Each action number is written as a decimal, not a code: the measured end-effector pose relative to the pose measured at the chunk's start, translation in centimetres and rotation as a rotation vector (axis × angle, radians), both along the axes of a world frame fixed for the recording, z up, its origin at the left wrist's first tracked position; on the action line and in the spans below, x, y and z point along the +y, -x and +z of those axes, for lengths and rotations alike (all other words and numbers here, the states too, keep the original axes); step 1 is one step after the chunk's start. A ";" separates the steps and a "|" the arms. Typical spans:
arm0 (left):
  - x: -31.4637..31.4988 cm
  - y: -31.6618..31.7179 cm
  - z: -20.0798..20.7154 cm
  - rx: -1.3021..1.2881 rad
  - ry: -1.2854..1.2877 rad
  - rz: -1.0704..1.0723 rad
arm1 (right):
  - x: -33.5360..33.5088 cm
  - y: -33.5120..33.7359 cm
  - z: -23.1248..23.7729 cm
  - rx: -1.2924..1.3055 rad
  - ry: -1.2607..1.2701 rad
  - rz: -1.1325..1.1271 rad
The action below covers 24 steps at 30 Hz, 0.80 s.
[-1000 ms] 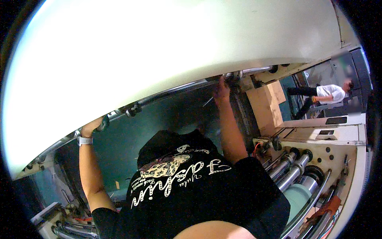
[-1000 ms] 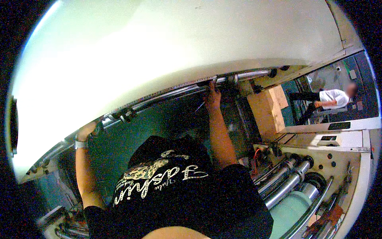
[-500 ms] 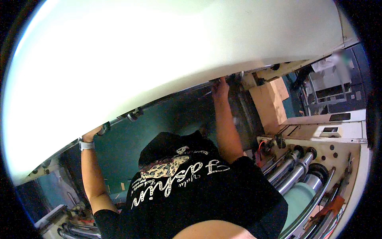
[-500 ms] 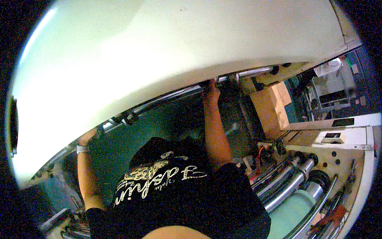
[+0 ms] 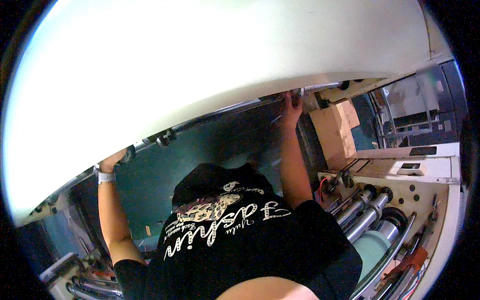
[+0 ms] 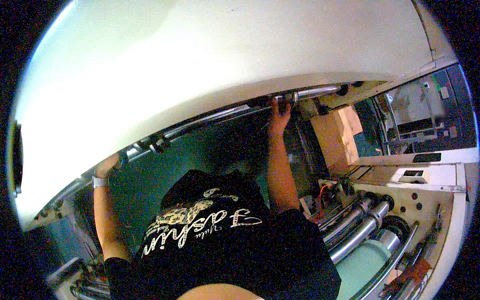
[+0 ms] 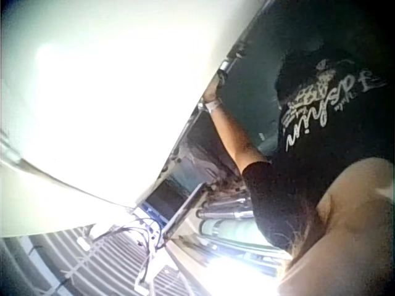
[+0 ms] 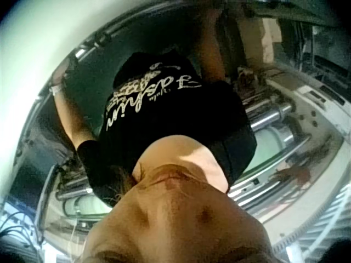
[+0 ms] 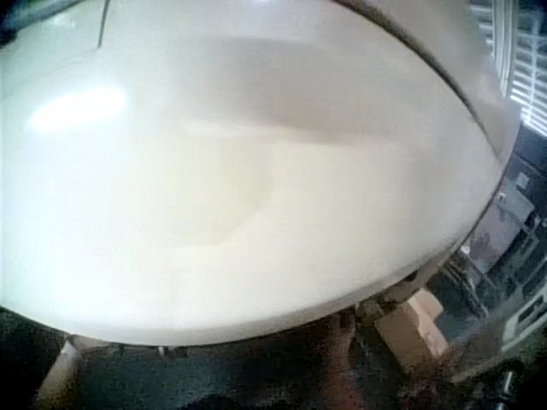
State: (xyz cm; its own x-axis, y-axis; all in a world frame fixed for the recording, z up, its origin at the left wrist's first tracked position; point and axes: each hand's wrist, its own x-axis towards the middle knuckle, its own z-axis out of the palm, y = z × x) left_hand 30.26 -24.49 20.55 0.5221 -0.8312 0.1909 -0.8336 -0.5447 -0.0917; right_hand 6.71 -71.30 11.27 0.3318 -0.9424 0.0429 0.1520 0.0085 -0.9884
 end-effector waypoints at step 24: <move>-2.3 0.8 0.9 0.406 0.249 0.138 | 2.8 -1.9 5.5 -0.072 0.030 0.192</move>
